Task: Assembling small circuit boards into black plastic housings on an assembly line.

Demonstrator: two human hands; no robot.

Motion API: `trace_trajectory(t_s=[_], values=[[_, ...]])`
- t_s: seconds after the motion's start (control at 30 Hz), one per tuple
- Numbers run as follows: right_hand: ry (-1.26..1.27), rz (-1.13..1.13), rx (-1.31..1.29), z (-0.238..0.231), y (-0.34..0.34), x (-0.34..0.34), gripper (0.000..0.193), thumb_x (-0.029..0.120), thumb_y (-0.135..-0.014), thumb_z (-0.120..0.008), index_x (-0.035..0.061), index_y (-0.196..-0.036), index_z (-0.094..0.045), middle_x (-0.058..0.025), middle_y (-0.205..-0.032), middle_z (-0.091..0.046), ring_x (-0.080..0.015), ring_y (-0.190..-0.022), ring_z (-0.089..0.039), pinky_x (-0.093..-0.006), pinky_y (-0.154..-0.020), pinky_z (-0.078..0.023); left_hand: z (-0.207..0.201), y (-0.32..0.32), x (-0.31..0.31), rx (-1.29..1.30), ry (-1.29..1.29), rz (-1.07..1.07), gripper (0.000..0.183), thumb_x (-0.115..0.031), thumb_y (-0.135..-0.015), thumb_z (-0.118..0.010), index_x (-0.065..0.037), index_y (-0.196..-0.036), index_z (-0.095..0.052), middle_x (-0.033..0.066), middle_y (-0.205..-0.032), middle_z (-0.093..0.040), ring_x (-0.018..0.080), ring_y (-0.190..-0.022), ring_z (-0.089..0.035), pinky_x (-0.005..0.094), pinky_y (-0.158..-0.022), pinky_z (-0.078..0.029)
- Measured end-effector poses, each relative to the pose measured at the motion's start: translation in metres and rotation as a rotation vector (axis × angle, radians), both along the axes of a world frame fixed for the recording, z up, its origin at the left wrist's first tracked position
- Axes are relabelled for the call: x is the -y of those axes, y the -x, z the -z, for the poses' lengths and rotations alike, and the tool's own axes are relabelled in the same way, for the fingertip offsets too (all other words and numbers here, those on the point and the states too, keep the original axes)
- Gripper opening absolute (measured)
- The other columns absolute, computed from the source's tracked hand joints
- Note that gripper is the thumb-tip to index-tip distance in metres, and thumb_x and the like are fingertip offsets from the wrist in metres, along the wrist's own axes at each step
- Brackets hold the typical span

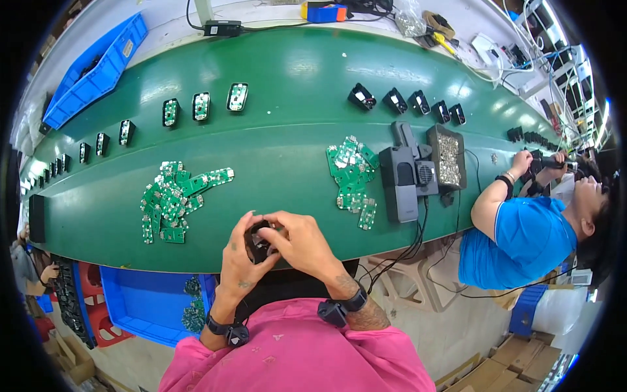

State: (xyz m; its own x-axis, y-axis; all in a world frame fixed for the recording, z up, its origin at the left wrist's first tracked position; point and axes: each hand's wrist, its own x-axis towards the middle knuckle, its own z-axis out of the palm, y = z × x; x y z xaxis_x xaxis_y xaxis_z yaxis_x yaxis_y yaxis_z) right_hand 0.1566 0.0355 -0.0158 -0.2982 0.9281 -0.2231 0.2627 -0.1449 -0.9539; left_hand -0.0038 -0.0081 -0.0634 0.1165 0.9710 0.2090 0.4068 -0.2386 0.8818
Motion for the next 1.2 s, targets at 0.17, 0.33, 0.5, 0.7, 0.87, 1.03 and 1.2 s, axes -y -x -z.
trace_trajectory(t_s=[0.17, 0.33, 0.5, 0.7, 0.87, 1.03, 1.2], values=[[-0.602, -0.010, 0.261, 0.018, -0.013, 0.004, 0.012, 0.006, -0.089, -0.065, -0.0029, -0.097, -0.068, -0.0164, -0.086, -0.070, -0.0312, -0.073, -0.068, -0.0369, -0.063, -0.054, 0.003, -0.012, 0.005, 0.090, 0.029, 0.023, 0.089, -0.007, -0.071, -0.086, -0.003, -0.141, -0.032, 0.0155, -0.128, -0.057, 0.0286, -0.109, -0.064, 0.0327, -0.091, -0.055], [-0.667, 0.012, 0.379, 0.007, -0.022, 0.014, 0.009, 0.005, -0.088, -0.066, 0.0001, -0.095, -0.068, -0.0146, -0.085, -0.069, -0.0322, -0.075, -0.067, -0.0395, -0.066, -0.054, -0.015, -0.012, -0.003, 0.057, 0.033, 0.016, 0.045, -0.004, -0.075, -0.078, -0.004, -0.116, -0.058, 0.0170, -0.126, -0.056, 0.0276, -0.102, -0.064, 0.0343, -0.086, -0.052], [-0.772, 0.100, 0.435, 0.002, -0.028, 0.003, 0.021, 0.014, -0.086, -0.072, 0.0014, -0.102, -0.065, -0.0131, -0.085, -0.066, -0.0313, -0.074, -0.065, -0.0407, -0.066, -0.051, -0.008, -0.012, -0.003, 0.009, -0.007, -0.039, 0.018, -0.004, -0.080, -0.073, -0.003, -0.098, -0.071, 0.0173, -0.125, -0.055, 0.0257, -0.098, -0.064, 0.0332, -0.083, -0.052], [-0.649, 0.455, 1.077, 0.025, -0.082, -0.046, 0.043, 0.026, -0.085, -0.074, -0.0019, -0.115, -0.061, -0.0170, -0.110, -0.059, -0.0354, -0.100, -0.056, -0.0421, -0.085, -0.048, -0.010, -0.015, -0.002, 0.284, 0.126, -0.122, 0.013, -0.010, -0.091, -0.067, -0.002, -0.094, -0.075, 0.0154, -0.125, -0.054, 0.0179, -0.096, -0.063, 0.0291, -0.079, -0.053], [-0.857, 0.413, 0.979, 0.032, -0.095, -0.045, 0.022, 0.017, -0.094, -0.062, -0.0019, -0.105, -0.066, -0.0173, -0.095, -0.065, -0.0362, -0.088, -0.059, -0.0447, -0.079, -0.047, -0.010, -0.013, 0.000, 0.303, 0.081, -0.179, 0.014, -0.010, -0.092, -0.065, -0.001, -0.098, -0.073, 0.0139, -0.124, -0.055, 0.0152, -0.096, -0.062, 0.0267, -0.078, -0.053], [-0.412, 0.603, 0.156, -0.013, -0.093, -0.012, 0.019, 0.010, -0.099, -0.056, -0.0046, -0.090, -0.066, 0.0008, -0.067, -0.056, -0.0052, -0.058, -0.052, -0.0243, -0.050, -0.037, -0.021, -0.022, -0.001, 0.301, 0.048, -0.195, 0.011, -0.007, -0.092, -0.064, -0.001, -0.099, -0.069, 0.0143, -0.124, -0.056, 0.0201, -0.096, -0.064, 0.0308, -0.081, -0.053], [0.069, 0.323, -0.438, -0.015, -0.030, 0.018, 0.014, 0.007, -0.096, -0.061, -0.0044, -0.089, -0.065, -0.0039, -0.072, -0.063, -0.0079, -0.059, -0.056, -0.0201, -0.050, -0.041, -0.023, -0.025, -0.002, 0.197, -0.022, -0.133, 0.014, 0.003, -0.086, -0.062, -0.001, -0.098, -0.068, 0.0156, -0.125, -0.056, 0.0257, -0.096, -0.064, 0.0341, -0.084, -0.052]])
